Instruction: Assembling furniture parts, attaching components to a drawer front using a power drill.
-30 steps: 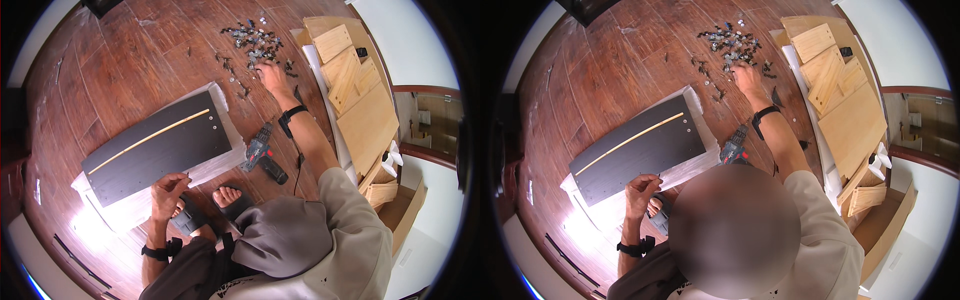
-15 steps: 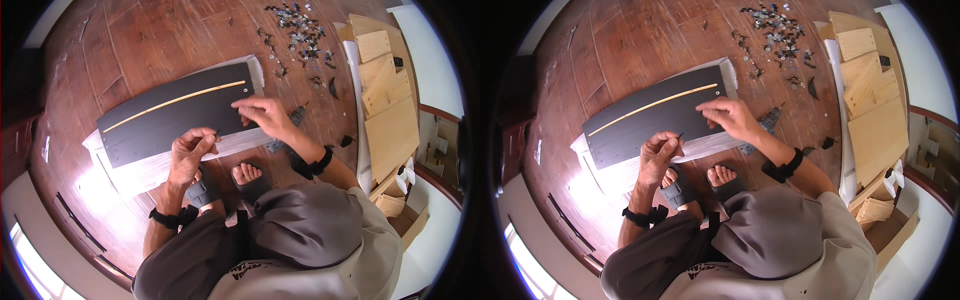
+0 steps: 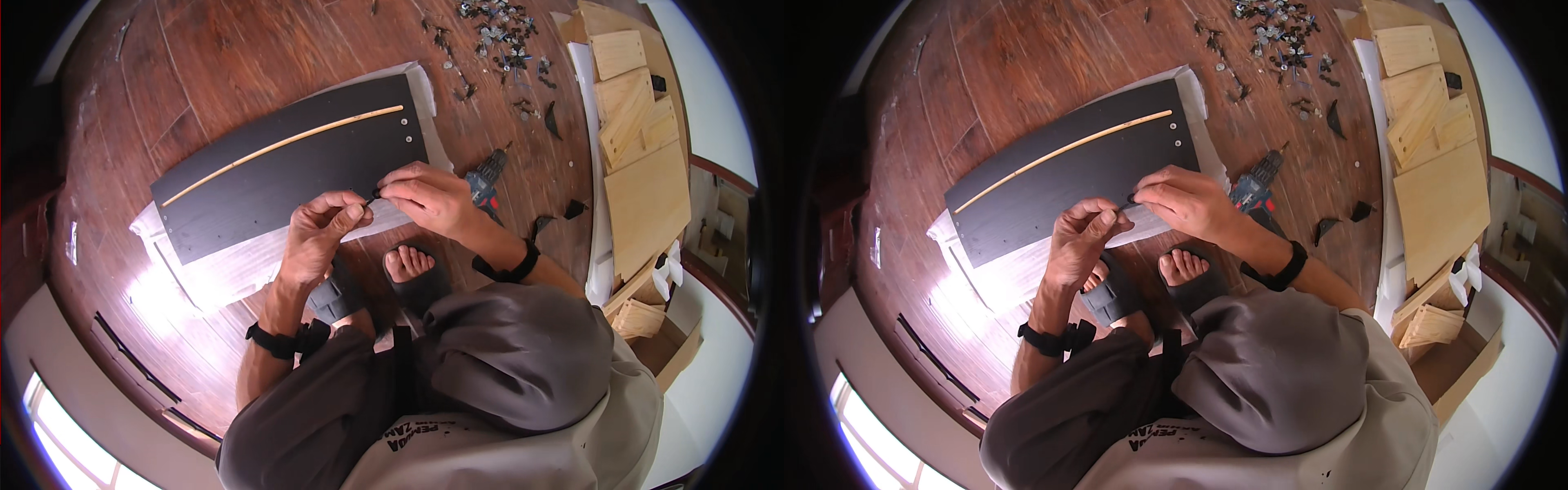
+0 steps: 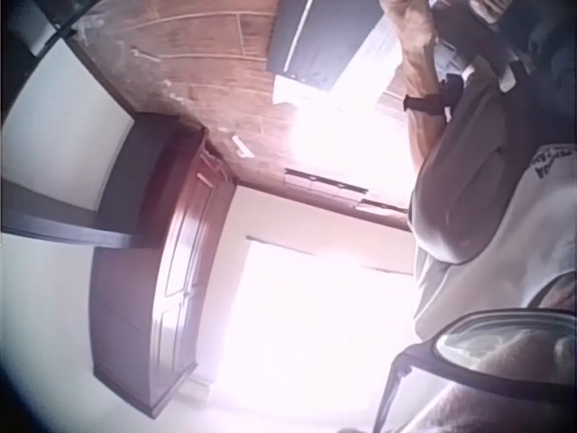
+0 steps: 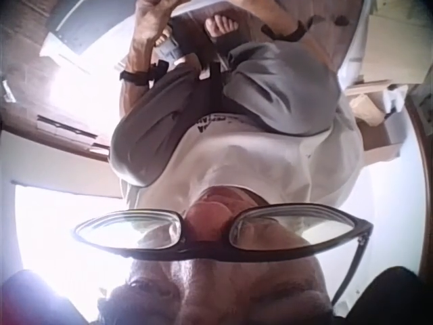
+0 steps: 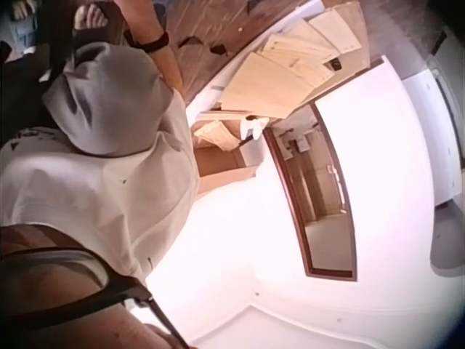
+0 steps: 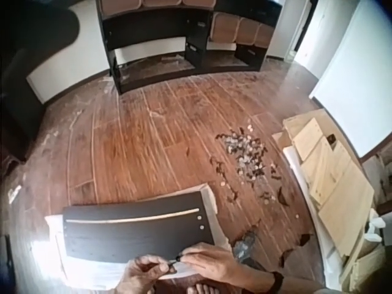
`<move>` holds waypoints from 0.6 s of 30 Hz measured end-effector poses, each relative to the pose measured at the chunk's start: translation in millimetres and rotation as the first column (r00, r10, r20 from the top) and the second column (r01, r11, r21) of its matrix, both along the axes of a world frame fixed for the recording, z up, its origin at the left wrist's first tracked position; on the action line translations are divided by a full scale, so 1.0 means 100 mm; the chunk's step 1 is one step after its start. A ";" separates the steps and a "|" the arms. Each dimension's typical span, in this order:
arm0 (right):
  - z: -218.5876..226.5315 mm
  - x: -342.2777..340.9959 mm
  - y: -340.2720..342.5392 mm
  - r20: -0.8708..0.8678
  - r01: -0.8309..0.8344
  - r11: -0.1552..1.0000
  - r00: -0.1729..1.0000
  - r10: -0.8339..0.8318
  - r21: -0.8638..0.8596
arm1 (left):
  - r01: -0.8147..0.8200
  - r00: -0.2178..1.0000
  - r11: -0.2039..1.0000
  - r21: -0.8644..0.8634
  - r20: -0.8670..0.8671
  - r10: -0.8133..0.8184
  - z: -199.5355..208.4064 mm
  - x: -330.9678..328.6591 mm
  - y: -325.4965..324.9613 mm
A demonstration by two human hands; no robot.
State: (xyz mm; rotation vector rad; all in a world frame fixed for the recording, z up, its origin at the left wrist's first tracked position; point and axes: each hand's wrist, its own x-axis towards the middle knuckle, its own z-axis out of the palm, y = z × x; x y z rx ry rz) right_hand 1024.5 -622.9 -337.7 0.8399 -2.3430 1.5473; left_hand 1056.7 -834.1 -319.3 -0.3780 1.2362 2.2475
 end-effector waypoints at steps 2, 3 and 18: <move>-0.01 -0.03 -0.01 -0.044 -0.056 0.998 0.997 0.057 0.019 | 0.017 1.000 1.000 -0.014 0.003 -0.017 0.00 0.00 0.00; 0.00 -0.04 -0.01 -0.112 -0.066 0.998 0.992 0.065 -0.006 | 0.025 1.000 0.999 -0.026 0.001 -0.025 0.00 0.00 -0.01; 0.01 0.34 0.06 -0.207 -0.167 0.970 0.957 0.202 0.176 | 0.304 0.943 0.944 -0.126 0.181 -0.280 0.09 0.01 -0.06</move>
